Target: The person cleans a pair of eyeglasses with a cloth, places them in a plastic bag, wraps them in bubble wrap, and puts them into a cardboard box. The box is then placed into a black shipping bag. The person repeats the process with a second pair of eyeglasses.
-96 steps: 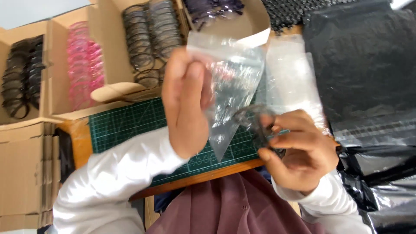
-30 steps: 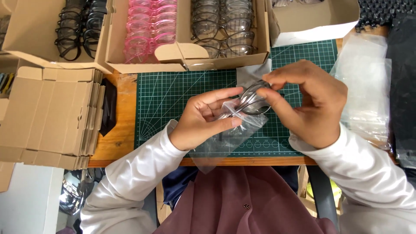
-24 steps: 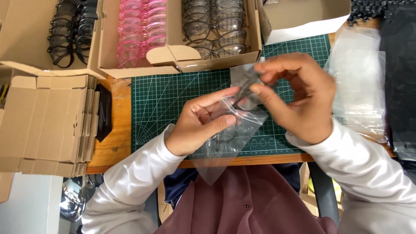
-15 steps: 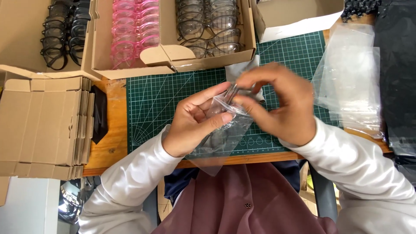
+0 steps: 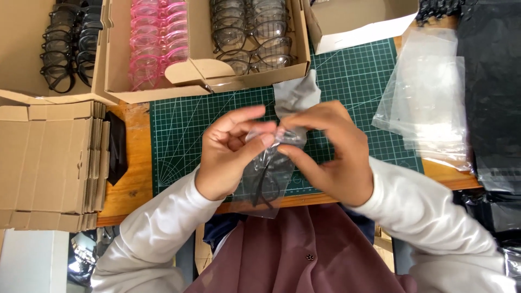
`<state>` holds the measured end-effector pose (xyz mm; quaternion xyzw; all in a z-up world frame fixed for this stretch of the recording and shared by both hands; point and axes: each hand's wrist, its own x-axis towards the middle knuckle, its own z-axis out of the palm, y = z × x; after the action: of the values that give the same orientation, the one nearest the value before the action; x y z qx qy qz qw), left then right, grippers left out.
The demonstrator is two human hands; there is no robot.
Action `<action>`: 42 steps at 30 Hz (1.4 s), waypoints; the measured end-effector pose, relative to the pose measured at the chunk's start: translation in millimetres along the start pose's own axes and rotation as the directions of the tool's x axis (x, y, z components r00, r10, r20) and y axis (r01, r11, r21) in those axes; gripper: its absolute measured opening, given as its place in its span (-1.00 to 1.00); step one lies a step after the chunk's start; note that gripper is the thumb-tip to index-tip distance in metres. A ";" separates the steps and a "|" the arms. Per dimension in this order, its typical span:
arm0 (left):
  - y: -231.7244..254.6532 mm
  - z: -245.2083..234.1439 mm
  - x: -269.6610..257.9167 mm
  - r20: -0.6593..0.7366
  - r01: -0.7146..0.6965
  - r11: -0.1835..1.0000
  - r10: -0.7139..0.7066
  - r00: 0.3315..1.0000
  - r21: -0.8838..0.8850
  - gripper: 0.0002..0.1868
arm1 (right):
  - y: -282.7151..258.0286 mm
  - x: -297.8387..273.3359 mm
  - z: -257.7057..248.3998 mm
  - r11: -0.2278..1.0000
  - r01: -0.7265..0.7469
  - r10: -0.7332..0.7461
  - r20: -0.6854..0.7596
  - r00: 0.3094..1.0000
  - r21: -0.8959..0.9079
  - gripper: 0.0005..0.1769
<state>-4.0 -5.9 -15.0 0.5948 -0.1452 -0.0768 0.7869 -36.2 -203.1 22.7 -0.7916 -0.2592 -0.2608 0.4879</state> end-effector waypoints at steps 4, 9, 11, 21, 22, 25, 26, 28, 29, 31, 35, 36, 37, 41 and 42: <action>-1.5 10.7 -5.1 0.059 -0.011 0.986 0.021 0.998 -0.164 -0.76 | 0.2 -18.2 2.5 0.941 -0.188 0.188 0.027 0.982 0.281 -0.22; 12.4 31.6 -1.2 0.224 -0.260 0.964 0.242 0.944 0.053 -0.81 | 6.2 -31.1 -3.3 0.888 -0.315 0.253 0.216 0.943 0.334 -0.54; 16.0 35.4 6.1 0.254 -0.276 0.949 0.233 0.939 0.150 -0.77 | 7.9 -33.2 -13.6 0.880 -0.340 0.283 0.209 0.936 0.331 -0.64; 31.6 87.4 138.4 0.646 -0.729 0.456 0.356 0.675 0.511 -0.54 | 36.2 -46.6 -76.0 0.917 -0.397 0.348 -0.412 0.842 -0.037 -0.77; 22.0 95.6 160.4 0.656 -0.735 0.459 0.354 0.666 0.499 -0.54 | 38.5 -47.4 -77.8 0.915 -0.402 0.348 -0.424 0.836 -0.041 -0.77; -10.2 126.2 222.8 0.774 -0.875 0.265 0.411 0.482 0.405 -0.65 | 43.7 -48.6 -82.0 0.906 -0.411 0.405 -0.481 0.777 0.099 -0.80; -22.9 138.1 240.9 0.823 -0.894 0.131 0.351 0.446 0.428 -0.69 | 43.1 -47.4 -82.4 0.896 -0.424 0.430 -0.497 0.754 0.131 -0.82; -51.4 161.3 272.5 0.871 -0.908 -0.001 0.281 0.403 0.420 -0.74 | 45.6 -47.6 -83.2 0.883 -0.441 0.457 -0.522 0.720 0.164 -0.82; -67.0 172.1 285.4 0.854 -0.882 0.031 0.237 0.464 0.470 -0.71 | 48.3 -49.3 -83.2 0.897 -0.421 0.422 -0.549 0.722 0.135 -0.81; -91.7 193.9 305.3 0.837 -0.858 0.059 0.197 0.511 0.510 -0.50 | 52.4 -52.5 -83.4 0.912 -0.399 0.377 -0.582 0.721 0.097 -0.80; -133.4 230.8 333.9 0.672 -0.676 0.032 -0.153 0.725 0.736 -0.68 | 55.5 -56.0 -85.8 0.901 -0.431 0.335 -0.548 0.767 -0.052 -0.89; -144.9 236.6 340.6 0.641 -0.651 -0.008 -0.169 0.749 0.759 -0.68 | 55.3 -56.2 -85.8 0.901 -0.430 0.342 -0.521 0.782 -0.054 -0.90; -151.4 242.7 349.2 0.641 -0.650 -0.005 -0.166 0.750 0.760 -0.68 | 57.2 -56.9 -85.9 0.901 -0.430 0.341 -0.519 0.784 -0.057 -0.90; -174.2 251.6 364.1 0.575 -0.575 0.015 -0.031 0.818 0.818 -0.54 | 54.2 -58.0 -85.9 0.888 -0.460 0.406 -0.472 0.783 0.000 -0.87; -177.1 252.1 365.8 0.564 -0.564 0.041 0.008 0.826 0.825 -0.57 | 52.0 -56.2 -85.8 0.882 -0.471 0.421 -0.461 0.781 0.008 -0.87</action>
<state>270.6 -393.3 -71.5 0.8842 -0.4397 0.0809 0.1355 -56.4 -310.0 -14.6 -0.7732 0.0701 -0.3271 0.5387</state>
